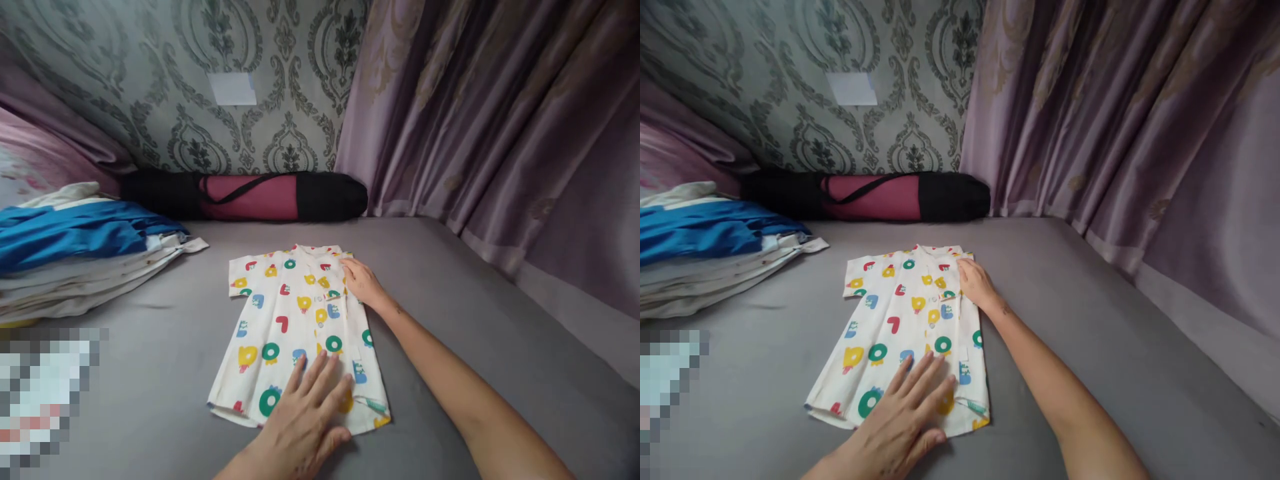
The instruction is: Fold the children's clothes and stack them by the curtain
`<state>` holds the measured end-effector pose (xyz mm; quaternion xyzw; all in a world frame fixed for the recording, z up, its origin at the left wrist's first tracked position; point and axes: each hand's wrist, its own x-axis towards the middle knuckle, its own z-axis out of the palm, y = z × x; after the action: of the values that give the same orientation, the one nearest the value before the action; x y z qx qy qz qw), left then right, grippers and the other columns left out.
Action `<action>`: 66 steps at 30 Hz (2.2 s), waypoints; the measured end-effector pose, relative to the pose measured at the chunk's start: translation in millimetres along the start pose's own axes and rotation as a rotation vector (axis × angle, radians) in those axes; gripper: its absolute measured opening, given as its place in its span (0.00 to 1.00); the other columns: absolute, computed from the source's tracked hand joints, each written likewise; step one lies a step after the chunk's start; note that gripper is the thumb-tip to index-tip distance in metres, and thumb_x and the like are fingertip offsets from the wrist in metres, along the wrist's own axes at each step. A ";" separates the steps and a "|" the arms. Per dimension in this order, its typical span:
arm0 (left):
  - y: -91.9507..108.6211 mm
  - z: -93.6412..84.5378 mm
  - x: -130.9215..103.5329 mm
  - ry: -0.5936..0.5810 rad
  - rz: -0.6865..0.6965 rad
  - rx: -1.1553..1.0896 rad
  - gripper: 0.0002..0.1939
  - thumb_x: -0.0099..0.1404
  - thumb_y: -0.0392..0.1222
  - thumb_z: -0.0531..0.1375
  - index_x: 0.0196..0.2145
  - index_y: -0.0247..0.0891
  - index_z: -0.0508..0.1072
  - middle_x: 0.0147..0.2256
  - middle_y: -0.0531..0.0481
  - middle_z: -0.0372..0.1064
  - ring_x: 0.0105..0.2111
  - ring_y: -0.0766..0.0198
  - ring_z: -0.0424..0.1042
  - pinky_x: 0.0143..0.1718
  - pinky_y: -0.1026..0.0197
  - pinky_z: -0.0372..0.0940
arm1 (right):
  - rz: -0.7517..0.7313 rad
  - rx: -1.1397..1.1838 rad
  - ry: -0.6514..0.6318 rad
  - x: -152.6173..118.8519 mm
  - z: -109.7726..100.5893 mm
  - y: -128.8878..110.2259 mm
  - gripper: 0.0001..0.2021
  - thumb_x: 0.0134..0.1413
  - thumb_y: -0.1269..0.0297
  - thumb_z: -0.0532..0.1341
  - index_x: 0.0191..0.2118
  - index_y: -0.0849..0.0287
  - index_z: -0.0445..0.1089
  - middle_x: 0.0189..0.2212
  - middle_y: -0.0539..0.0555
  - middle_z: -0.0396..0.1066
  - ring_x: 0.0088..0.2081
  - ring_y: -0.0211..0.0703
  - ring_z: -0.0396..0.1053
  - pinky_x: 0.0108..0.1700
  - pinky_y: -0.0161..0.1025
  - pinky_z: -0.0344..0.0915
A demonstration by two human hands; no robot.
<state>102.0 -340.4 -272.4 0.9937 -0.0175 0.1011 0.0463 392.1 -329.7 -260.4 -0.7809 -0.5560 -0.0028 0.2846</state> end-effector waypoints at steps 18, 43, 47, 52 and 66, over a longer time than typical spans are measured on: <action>-7.7 47.6 -1.6 0.347 0.178 0.383 0.25 0.68 0.48 0.55 0.62 0.51 0.59 0.62 0.51 0.57 0.64 0.46 0.50 0.65 0.38 0.36 | 0.221 -0.258 -0.260 48.7 46.6 5.4 0.32 0.65 0.51 0.41 0.68 0.67 0.45 0.69 0.61 0.40 0.69 0.49 0.35 0.67 0.53 0.33; 10.1 -15.8 -5.3 -0.122 -0.108 -0.287 0.31 0.73 0.52 0.40 0.66 0.28 0.43 0.66 0.33 0.43 0.67 0.53 0.41 0.65 0.43 0.45 | -0.015 -0.198 -0.375 -166.9 -10.0 -73.3 0.31 0.68 0.51 0.37 0.68 0.67 0.45 0.68 0.62 0.40 0.69 0.47 0.36 0.67 0.53 0.41; 7.7 -8.6 -7.0 -0.006 -0.128 -0.330 0.23 0.73 0.45 0.44 0.61 0.30 0.52 0.62 0.32 0.52 0.65 0.52 0.49 0.63 0.43 0.52 | -0.037 -0.199 -0.325 -200.9 -17.5 -98.4 0.30 0.67 0.54 0.42 0.68 0.66 0.46 0.67 0.62 0.43 0.68 0.48 0.40 0.67 0.52 0.44; 4.0 -5.7 -8.3 0.169 -0.064 -0.422 0.13 0.69 0.36 0.47 0.50 0.37 0.61 0.54 0.36 0.60 0.57 0.53 0.61 0.56 0.46 0.61 | -0.073 -0.144 -0.269 -228.1 -34.2 -115.0 0.23 0.66 0.60 0.48 0.63 0.59 0.58 0.64 0.60 0.55 0.65 0.49 0.52 0.64 0.51 0.54; 1.9 -13.9 -5.7 0.065 -0.086 -0.383 0.09 0.70 0.38 0.49 0.45 0.40 0.65 0.45 0.45 0.63 0.46 0.56 0.64 0.48 0.52 0.64 | -0.008 -0.206 -0.125 -203.2 -36.3 -102.5 0.12 0.65 0.67 0.50 0.37 0.55 0.71 0.36 0.56 0.70 0.40 0.46 0.67 0.44 0.42 0.66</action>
<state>93.6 -340.7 -259.9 0.9627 0.0076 0.1258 0.2393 236.7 -499.6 -249.9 -0.8026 -0.5724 -0.0123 0.1676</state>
